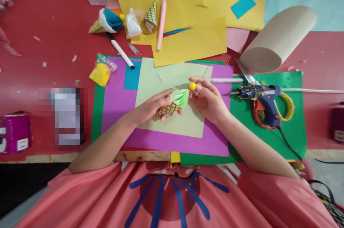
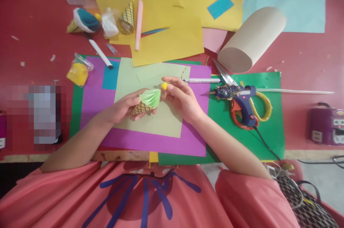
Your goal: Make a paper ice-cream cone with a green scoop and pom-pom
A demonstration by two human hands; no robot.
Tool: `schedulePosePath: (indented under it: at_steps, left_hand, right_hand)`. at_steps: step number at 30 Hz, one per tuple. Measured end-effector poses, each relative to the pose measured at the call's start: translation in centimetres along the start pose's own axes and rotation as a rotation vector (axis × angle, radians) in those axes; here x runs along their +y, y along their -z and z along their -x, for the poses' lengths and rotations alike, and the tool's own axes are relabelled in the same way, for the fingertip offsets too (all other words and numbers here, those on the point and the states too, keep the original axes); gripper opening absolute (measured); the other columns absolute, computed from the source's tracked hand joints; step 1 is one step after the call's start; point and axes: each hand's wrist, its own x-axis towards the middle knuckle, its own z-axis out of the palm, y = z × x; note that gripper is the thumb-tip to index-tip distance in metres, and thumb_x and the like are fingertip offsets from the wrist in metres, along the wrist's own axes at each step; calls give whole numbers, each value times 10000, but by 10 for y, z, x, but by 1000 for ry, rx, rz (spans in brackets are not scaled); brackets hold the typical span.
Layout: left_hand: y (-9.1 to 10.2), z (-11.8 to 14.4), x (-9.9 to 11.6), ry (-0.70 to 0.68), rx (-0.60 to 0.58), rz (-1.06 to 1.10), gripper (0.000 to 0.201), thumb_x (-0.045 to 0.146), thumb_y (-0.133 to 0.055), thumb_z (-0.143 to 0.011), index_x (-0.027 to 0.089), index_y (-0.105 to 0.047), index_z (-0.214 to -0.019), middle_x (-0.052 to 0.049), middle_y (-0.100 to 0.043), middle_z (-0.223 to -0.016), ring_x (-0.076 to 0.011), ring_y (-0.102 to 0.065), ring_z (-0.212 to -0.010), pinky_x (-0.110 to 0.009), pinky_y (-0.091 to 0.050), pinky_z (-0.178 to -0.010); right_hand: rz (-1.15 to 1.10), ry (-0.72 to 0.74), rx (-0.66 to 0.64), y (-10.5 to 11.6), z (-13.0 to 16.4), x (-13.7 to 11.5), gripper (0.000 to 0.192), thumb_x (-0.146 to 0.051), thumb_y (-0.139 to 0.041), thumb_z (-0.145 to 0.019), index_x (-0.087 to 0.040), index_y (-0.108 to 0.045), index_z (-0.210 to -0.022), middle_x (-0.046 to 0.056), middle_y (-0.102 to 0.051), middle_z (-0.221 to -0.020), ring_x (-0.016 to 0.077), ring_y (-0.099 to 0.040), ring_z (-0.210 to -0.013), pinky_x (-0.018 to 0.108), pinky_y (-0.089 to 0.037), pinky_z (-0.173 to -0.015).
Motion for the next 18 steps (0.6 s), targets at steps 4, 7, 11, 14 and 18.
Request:
schedulePosePath:
  at_steps: [4, 7, 11, 14, 18]
  left_hand:
    - [1, 0, 0, -1, 18, -44, 503, 523, -506, -909, 156, -536, -1252, -71, -703, -901, -32, -425, -428, -177, -325, -386]
    - [2, 0, 0, -17, 38, -57, 513, 533, -512, -901, 150, -545, -1241, -74, -706, -896, -28, -415, -414, -184, -329, -394]
    - [2, -1, 0, -11, 53, -64, 484, 521, -512, -904, 141, -564, -1200, -76, -709, -895, -23, -414, -408, -187, -326, -395]
    - [2, -1, 1, -9, 56, -74, 485, 525, -514, -900, 143, -564, -1195, -70, -709, -888, -24, -410, -404, -188, -320, -385]
    - [1, -1, 2, -5, 57, -82, 477, 521, -518, -899, 144, -567, -1187, -67, -709, -891, -19, -403, -407, -185, -330, -399]
  right_hand:
    - [-11, 19, 13, 0, 1, 1, 143, -257, -673, -830, -262, -704, -970, -33, -665, -846, 77, -610, -731, 235, -537, -789]
    - [33, 33, 29, -1, 1, 1, 172, -273, -698, -810, -284, -703, -982, -36, -663, -856, 90, -610, -738, 265, -544, -805]
    - [75, 60, 35, -1, 2, 2, 207, -268, -704, -813, -295, -697, -1018, -36, -664, -836, 98, -616, -741, 267, -542, -787]
    - [77, 77, 23, 0, 1, 3, 149, -254, -699, -826, -284, -712, -972, -36, -666, -805, 89, -619, -734, 239, -533, -755]
    - [105, 76, 40, 0, 2, 4, 147, -280, -708, -822, -287, -712, -969, -36, -664, -786, 98, -615, -728, 256, -537, -751]
